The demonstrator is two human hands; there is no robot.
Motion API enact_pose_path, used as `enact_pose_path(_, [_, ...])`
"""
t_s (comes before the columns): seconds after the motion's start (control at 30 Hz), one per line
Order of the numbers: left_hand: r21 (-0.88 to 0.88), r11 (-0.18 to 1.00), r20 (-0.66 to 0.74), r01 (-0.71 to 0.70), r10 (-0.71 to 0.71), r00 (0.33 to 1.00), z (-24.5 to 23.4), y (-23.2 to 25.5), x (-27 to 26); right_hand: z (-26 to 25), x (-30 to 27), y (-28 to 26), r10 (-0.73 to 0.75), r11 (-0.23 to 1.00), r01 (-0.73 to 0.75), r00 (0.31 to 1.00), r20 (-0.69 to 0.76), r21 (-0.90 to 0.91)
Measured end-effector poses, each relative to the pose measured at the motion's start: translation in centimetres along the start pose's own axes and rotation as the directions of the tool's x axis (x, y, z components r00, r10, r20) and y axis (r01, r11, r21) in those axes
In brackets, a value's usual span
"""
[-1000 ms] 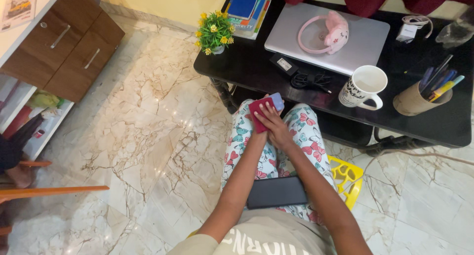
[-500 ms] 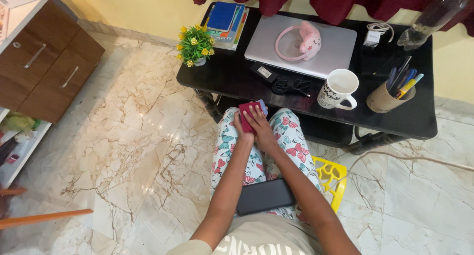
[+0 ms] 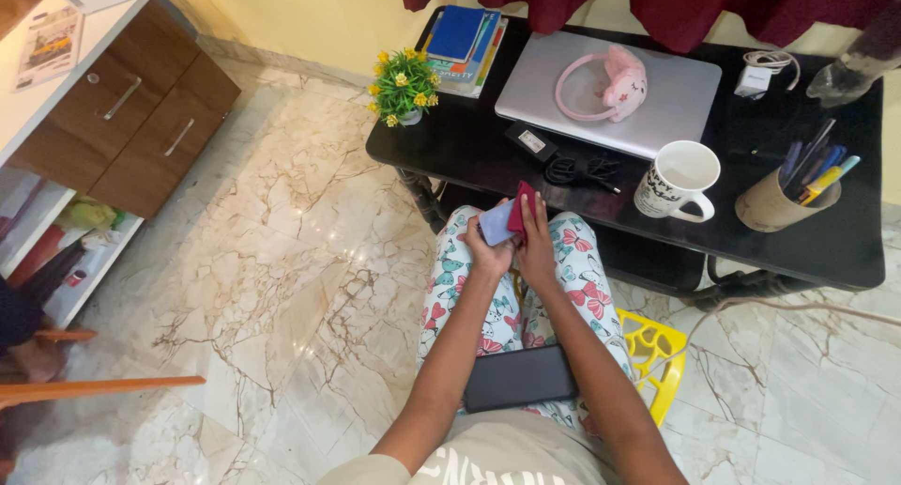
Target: The person wipes a small black table with a red cloth, moving a potted plant and a blue stapler aside to clean underneath. They then wipe a pink plush headband and return the items to the table.
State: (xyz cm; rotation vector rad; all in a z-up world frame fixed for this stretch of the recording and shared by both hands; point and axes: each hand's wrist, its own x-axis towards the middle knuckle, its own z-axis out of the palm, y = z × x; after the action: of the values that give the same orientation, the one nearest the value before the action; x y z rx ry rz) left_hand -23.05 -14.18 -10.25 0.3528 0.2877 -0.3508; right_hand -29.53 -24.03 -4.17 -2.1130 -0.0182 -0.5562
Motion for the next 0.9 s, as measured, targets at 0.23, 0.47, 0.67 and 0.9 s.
enact_pose_path(0.23, [-0.043,0.997,-0.060,-0.065,0.062,0.996,-1.3,-0.4,1.3,-1.0,-0.9,-1.6,-0.142,0.989,0.145,0.981,0.129,-0.016])
enact_pose_path(0.47, [-0.046,0.997,0.314,0.064,-0.047,0.948,-1.7,-1.0,2.2,-1.1,-1.3,-3.0,-0.351,0.934,0.356,0.928,0.123,-0.018])
enact_pose_path(0.67, [0.108,0.991,0.156,-0.083,0.066,0.986,-2.9,-1.9,3.0,-0.2,-0.8,-2.5,-0.268,0.949,0.276,0.961,0.067,-0.151])
enact_pose_path(0.9, [0.088,0.995,-0.003,-0.041,0.041,0.999,-1.9,-1.7,1.9,-0.1,0.5,-0.8,-0.043,0.963,0.041,0.999,-0.003,-0.266])
